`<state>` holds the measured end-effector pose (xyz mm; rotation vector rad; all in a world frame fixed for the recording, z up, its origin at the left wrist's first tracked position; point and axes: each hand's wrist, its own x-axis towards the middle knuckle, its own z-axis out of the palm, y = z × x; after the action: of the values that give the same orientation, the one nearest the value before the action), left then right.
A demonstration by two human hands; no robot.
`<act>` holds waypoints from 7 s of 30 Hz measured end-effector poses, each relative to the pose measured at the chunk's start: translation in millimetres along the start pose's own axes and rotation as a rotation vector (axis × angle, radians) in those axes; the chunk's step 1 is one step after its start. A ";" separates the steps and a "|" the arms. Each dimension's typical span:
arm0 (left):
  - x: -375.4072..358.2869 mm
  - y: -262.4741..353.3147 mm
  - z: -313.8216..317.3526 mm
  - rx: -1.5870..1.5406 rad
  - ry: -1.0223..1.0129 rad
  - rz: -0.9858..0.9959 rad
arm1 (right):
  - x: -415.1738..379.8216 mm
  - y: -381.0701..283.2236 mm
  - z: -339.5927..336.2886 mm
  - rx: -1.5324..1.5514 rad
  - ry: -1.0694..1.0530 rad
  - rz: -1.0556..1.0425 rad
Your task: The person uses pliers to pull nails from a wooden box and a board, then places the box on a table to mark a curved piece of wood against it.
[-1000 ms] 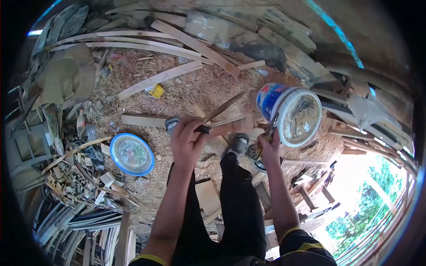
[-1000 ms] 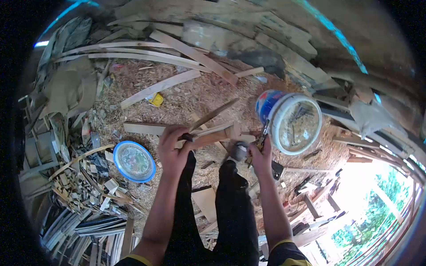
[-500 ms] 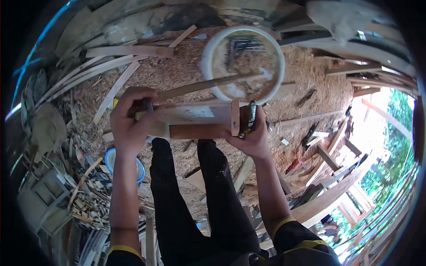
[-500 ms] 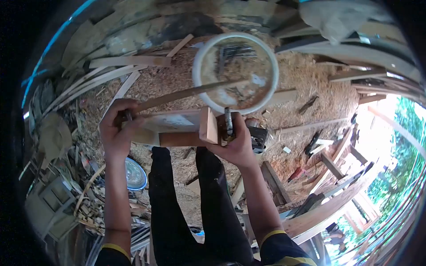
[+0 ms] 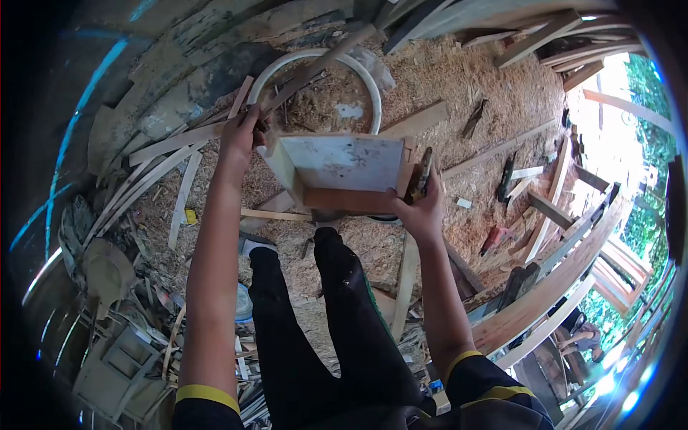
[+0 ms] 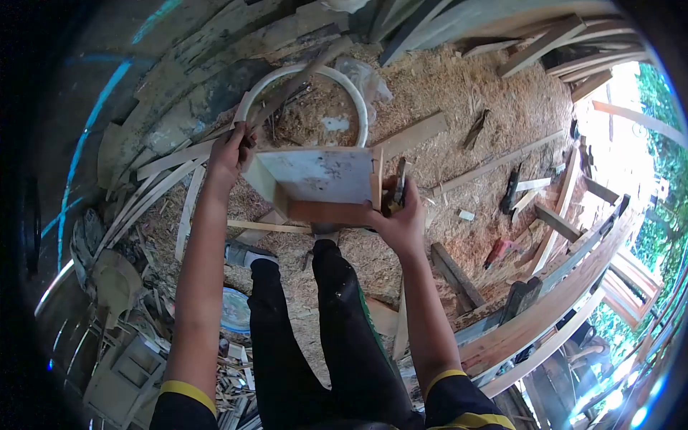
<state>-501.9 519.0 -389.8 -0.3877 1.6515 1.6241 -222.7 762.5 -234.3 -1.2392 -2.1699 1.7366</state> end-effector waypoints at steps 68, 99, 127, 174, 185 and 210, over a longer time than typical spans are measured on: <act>-68.6 96.5 130.1 1.511 -0.293 0.488 | 12.6 -24.7 20.3 0.851 -0.584 0.318; -63.4 93.5 130.0 1.582 -0.307 0.560 | 28.2 6.5 40.2 1.191 -0.809 0.586; -74.0 92.0 139.5 1.532 -0.151 0.548 | 33.5 -85.0 19.7 1.113 -0.630 1.053; -105.7 61.3 142.5 1.701 -0.238 0.755 | -49.5 -34.1 37.4 2.157 -0.753 0.833; -103.6 52.9 151.9 1.742 -0.156 0.596 | -44.0 -23.7 -11.2 0.054 -0.583 0.694; -129.7 61.7 129.4 1.041 -0.189 0.655 | -35.4 -59.6 -28.6 -0.547 -0.125 0.207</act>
<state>-419.9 611.7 -241.3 0.8717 2.3157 0.9103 -215.1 760.8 -159.7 -1.5468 -2.8014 1.3481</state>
